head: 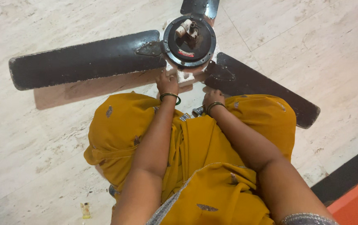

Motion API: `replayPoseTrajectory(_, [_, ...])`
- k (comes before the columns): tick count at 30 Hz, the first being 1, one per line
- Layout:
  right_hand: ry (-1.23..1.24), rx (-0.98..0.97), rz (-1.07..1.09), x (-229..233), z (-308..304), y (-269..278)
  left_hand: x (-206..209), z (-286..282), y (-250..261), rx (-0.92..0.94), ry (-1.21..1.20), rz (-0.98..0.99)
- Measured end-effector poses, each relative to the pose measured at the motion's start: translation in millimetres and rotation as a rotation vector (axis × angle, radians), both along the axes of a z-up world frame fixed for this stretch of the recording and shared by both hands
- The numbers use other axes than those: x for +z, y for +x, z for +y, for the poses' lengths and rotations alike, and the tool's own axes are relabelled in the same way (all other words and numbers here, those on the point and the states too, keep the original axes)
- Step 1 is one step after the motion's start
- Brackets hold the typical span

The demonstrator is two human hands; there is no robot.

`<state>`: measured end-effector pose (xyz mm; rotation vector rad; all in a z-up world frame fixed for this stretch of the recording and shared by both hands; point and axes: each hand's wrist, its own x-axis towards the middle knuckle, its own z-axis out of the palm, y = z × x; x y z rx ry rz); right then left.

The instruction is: The person uses a screwdriver to loosen and tighten screws on the central hub of a ceiling fan lying on the floor. They repeatedly adjust the screwdriver and apply pressure to the screws around the fan's motor housing.

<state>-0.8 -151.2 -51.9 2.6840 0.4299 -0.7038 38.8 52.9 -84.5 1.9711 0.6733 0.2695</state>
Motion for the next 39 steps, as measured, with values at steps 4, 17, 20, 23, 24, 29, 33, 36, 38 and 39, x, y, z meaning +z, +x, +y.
replayPoseTrajectory(4, [-0.012, -0.04, 0.109, 8, 5, 5, -6, -3, 1, 0.001, 0.015, 0.008])
replayPoseTrajectory(17, [0.231, -0.018, 0.223, 84, 5, 6, -4, -22, -4, -0.24, 0.108, 0.059])
replayPoseTrajectory(20, [0.509, -0.102, 0.182, 99, -10, 11, 10, -26, -7, -0.254, 0.111, 0.074])
replayPoseTrajectory(23, [0.645, -0.141, 0.141, 102, -35, 25, 26, -27, -14, -0.248, 0.165, 0.031])
replayPoseTrajectory(24, [0.649, -0.137, 0.129, 101, -42, 30, 31, -29, -15, -0.244, 0.191, 0.003])
replayPoseTrajectory(29, [0.901, -0.372, 0.117, 105, -83, 52, 48, -39, -27, -0.328, 0.285, -0.206])
replayPoseTrajectory(33, [1.089, -0.572, -0.097, 105, -98, 63, 47, -47, -31, -0.434, 0.229, -0.16])
replayPoseTrajectory(36, [0.971, -0.655, -0.178, 95, -94, 76, 44, -51, -35, -0.537, 0.229, -0.161])
replayPoseTrajectory(38, [0.99, -0.537, -0.289, 83, -85, 84, 46, -51, -36, -0.598, 0.322, -0.156])
replayPoseTrajectory(39, [0.999, -0.479, -0.345, 77, -79, 87, 48, -50, -36, -0.63, 0.369, -0.154])
